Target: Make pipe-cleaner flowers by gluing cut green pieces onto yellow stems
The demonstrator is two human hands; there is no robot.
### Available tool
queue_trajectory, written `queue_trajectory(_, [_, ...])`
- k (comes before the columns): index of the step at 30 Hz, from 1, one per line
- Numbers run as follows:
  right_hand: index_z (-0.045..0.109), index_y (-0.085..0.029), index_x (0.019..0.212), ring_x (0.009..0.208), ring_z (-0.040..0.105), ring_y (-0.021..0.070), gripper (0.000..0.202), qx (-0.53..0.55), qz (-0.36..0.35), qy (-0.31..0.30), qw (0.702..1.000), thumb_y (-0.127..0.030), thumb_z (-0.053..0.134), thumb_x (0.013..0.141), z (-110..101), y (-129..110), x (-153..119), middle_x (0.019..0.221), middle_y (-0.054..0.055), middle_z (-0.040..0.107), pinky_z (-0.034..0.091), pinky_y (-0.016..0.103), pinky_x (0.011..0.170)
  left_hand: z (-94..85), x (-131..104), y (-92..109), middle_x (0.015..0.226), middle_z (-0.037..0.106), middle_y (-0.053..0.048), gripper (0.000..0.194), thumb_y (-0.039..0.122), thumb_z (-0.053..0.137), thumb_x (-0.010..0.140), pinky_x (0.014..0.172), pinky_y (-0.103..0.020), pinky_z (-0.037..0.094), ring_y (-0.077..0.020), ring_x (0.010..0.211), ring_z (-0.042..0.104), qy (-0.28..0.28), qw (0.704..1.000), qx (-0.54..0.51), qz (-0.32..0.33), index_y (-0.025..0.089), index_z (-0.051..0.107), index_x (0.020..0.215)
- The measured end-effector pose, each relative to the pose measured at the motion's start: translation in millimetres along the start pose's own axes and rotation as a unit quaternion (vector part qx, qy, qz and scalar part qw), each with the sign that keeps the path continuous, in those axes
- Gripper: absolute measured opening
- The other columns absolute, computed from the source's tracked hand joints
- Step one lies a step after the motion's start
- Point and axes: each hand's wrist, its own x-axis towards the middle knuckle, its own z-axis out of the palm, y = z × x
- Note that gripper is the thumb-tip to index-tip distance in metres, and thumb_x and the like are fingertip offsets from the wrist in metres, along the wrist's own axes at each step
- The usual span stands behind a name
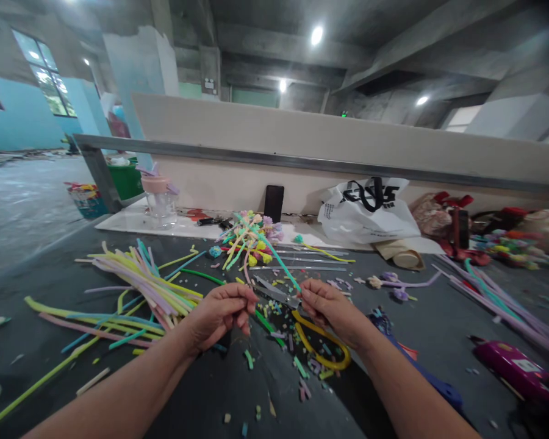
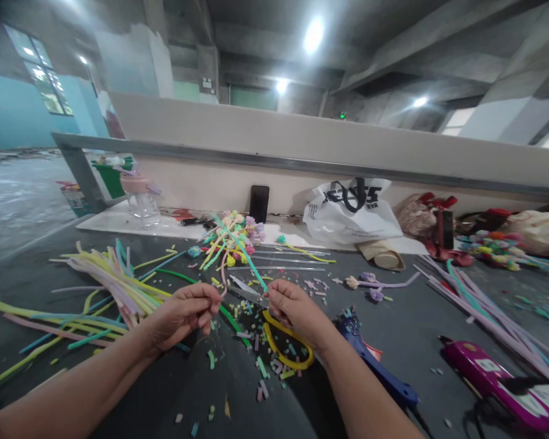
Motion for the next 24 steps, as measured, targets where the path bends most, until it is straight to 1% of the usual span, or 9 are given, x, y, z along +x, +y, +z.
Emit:
queue_trajectory(2, [0.044,-0.019,0.078,0.035,0.022,0.0026,0.025,0.028,-0.004,-0.015,0.999,-0.043,0.05,0.082,4,2,0,0.049,-0.009,0.038,0.014,0.016,0.034,0.2,0,0,0.064,0.055,-0.001,0.007,0.015,0.057,0.072,0.048,-0.025,0.048,-0.0045,0.043,0.043,0.004,1.0,0.005,-0.002,0.012,0.063,0.074])
queue_trajectory(6, [0.042,-0.019,0.078,0.035,0.024,0.0024,0.025,0.056,-0.009,-0.027,0.998,-0.042,0.052,0.08,11,4,-1,0.05,-0.009,0.04,0.016,0.014,0.033,0.3,1,1,0.066,0.057,-0.001,0.013,0.02,0.06,0.072,0.047,-0.024,0.048,-0.0041,0.043,0.043,0.009,1.0,0.01,0.002,0.013,0.063,0.082])
queue_trajectory(9, [0.041,-0.02,0.079,0.035,0.029,0.0024,0.026,0.041,-0.018,-0.022,0.999,-0.041,0.055,0.078,14,3,-1,0.053,-0.009,0.045,0.019,0.014,0.034,0.2,1,0,0.064,0.057,-0.001,0.018,0.023,0.063,0.07,0.046,-0.024,0.048,-0.0039,0.042,0.043,0.014,1.0,0.016,0.002,0.013,0.062,0.086])
queue_trajectory(13, [0.039,-0.02,0.081,0.037,0.036,0.0033,0.027,0.011,-0.029,-0.027,0.999,-0.041,0.055,0.078,19,3,-1,0.057,-0.007,0.05,0.025,0.014,0.036,0.1,2,-3,0.062,0.057,-0.001,0.014,0.024,0.063,0.071,0.045,-0.024,0.048,-0.0041,0.041,0.042,0.016,0.999,0.028,0.006,0.012,0.061,0.079])
queue_trajectory(17, [0.04,-0.02,0.079,0.041,0.04,0.0045,0.026,-0.011,-0.042,-0.047,0.998,-0.041,0.054,0.079,27,2,-4,0.059,-0.006,0.053,0.029,0.015,0.039,0.9,3,-7,0.059,0.058,-0.001,0.016,0.027,0.065,0.069,0.043,-0.023,0.047,-0.0046,0.039,0.043,0.02,0.999,0.05,-0.002,0.012,0.06,0.074])
queue_trajectory(21, [0.041,-0.019,0.079,0.04,0.04,0.0041,0.028,-0.013,-0.038,-0.048,0.998,-0.043,0.057,0.077,35,2,-7,0.058,-0.007,0.051,0.031,0.015,0.04,3.0,5,-13,0.056,0.057,0.001,0.019,0.03,0.066,0.067,0.04,-0.023,0.046,-0.0058,0.036,0.045,0.034,0.994,0.107,0.003,0.013,0.059,0.069])
queue_trajectory(24, [0.044,-0.019,0.079,0.04,0.039,0.0036,0.028,-0.01,-0.04,-0.047,0.998,-0.043,0.059,0.075,40,3,-8,0.058,-0.007,0.05,0.03,0.015,0.039,7.6,2,-14,0.054,0.055,0.003,0.019,0.032,0.064,0.068,0.035,-0.019,0.039,-0.0061,0.032,0.044,0.035,0.981,0.191,0.02,0.014,0.059,0.07])
